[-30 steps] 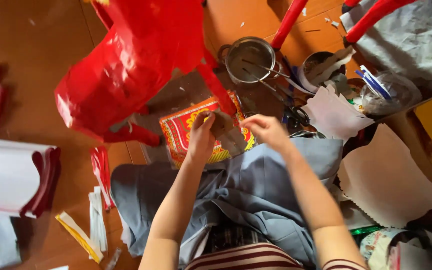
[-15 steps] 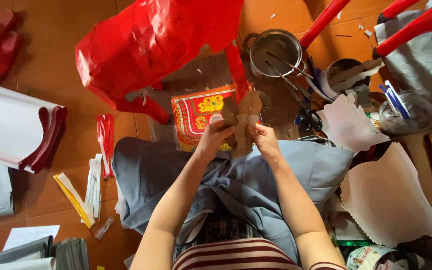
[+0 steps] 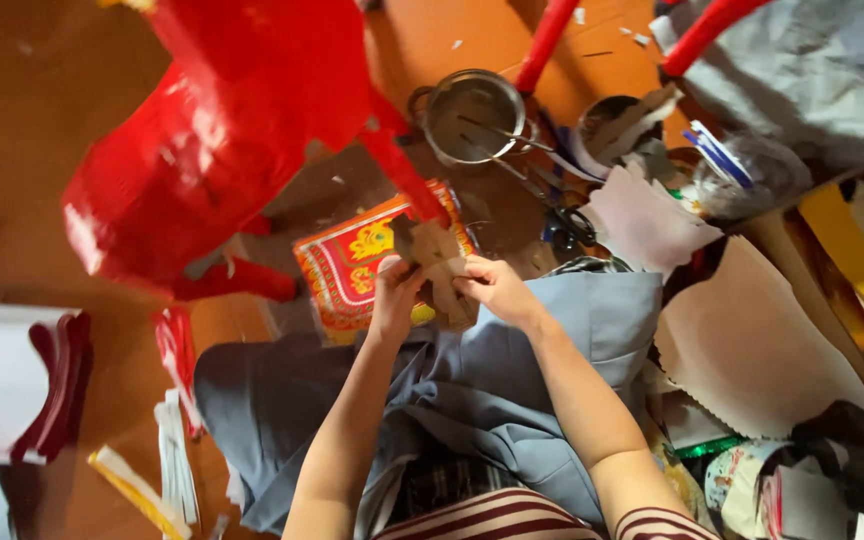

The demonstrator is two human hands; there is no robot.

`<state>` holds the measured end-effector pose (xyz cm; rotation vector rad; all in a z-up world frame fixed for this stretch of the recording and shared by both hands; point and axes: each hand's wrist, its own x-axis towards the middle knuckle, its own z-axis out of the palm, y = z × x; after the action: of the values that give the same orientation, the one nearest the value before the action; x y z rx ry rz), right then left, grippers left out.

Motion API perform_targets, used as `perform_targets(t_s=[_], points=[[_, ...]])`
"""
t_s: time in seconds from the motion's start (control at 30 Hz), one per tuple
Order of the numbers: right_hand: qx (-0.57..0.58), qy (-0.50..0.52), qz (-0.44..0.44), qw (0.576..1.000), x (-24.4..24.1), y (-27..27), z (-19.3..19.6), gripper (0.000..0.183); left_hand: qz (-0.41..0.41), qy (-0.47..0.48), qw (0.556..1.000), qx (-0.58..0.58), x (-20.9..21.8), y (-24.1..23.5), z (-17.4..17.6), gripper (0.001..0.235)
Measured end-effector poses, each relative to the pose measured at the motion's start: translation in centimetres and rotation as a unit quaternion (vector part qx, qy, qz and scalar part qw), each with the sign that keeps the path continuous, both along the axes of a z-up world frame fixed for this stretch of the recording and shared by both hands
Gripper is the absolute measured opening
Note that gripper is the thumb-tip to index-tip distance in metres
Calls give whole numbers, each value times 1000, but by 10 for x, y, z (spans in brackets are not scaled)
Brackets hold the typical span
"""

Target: Assembling a decorative red paper horse by gluing components and adding paper decorations.

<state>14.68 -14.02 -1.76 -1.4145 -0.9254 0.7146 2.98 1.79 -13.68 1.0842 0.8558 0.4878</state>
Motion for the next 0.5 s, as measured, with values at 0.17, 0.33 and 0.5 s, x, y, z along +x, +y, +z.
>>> perform_targets(t_s=[0.17,0.33,0.5], points=[[85,27,-42,995,37,-41,32,17,59,-24,997,-42,-1,-6,70,20],[318,300,15,899,62,-54,77,25,80,-18,995,-62,4,-4,47,21],[42,13,-2,999,37,-34,45,21,-56,-20,996,69,32,-22,53,19]])
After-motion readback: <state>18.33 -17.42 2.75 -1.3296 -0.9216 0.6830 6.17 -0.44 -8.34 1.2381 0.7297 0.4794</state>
